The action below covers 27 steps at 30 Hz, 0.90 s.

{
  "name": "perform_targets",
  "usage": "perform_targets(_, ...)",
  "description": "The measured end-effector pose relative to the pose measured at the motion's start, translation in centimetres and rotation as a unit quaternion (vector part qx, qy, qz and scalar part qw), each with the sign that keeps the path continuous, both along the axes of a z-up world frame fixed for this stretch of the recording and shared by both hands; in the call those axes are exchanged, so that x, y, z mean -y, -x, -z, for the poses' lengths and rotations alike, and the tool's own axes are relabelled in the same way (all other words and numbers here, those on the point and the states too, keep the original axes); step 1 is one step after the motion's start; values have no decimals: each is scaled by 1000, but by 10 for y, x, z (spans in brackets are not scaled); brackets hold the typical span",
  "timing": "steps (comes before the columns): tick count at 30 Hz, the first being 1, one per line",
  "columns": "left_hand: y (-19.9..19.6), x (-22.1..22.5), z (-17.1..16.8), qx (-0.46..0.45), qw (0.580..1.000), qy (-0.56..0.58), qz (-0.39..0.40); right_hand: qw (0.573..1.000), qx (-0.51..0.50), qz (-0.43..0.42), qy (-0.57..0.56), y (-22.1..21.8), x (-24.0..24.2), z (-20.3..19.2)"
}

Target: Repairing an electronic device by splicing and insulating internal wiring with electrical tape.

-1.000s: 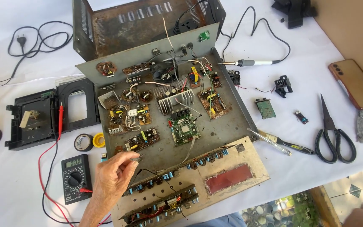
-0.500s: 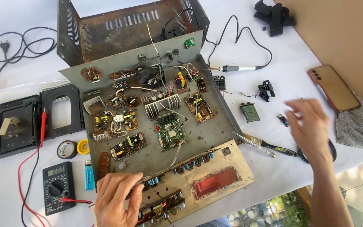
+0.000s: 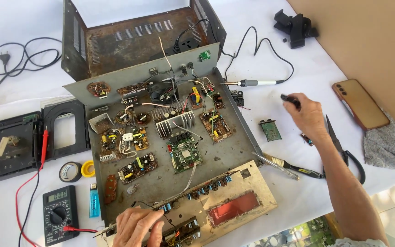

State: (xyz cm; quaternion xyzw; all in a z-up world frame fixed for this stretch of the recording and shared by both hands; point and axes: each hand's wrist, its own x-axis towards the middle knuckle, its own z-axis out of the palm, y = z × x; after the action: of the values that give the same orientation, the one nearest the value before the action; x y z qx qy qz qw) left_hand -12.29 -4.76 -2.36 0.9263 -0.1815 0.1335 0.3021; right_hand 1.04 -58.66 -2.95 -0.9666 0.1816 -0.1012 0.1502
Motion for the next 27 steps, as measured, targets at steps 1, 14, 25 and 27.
perform_targets(1, -2, 3, -5, 1, 1000, 8, 14, 970, 49, 0, -239, 7, -14, -18)
perform_targets(14, -59, 90, -112, -225, 912, 303, 161, 701, -114, -330, -621, 49, -176, -129)
perform_targets(25, -80, 87, -99, -114, 925, 308, 191, 679, -171, -352, -621, 50, -211, -106)
perform_targets(27, -81, 80, -95, -128, 916, 325, 199, 709, -170, -335, -597, 49, -217, -105)
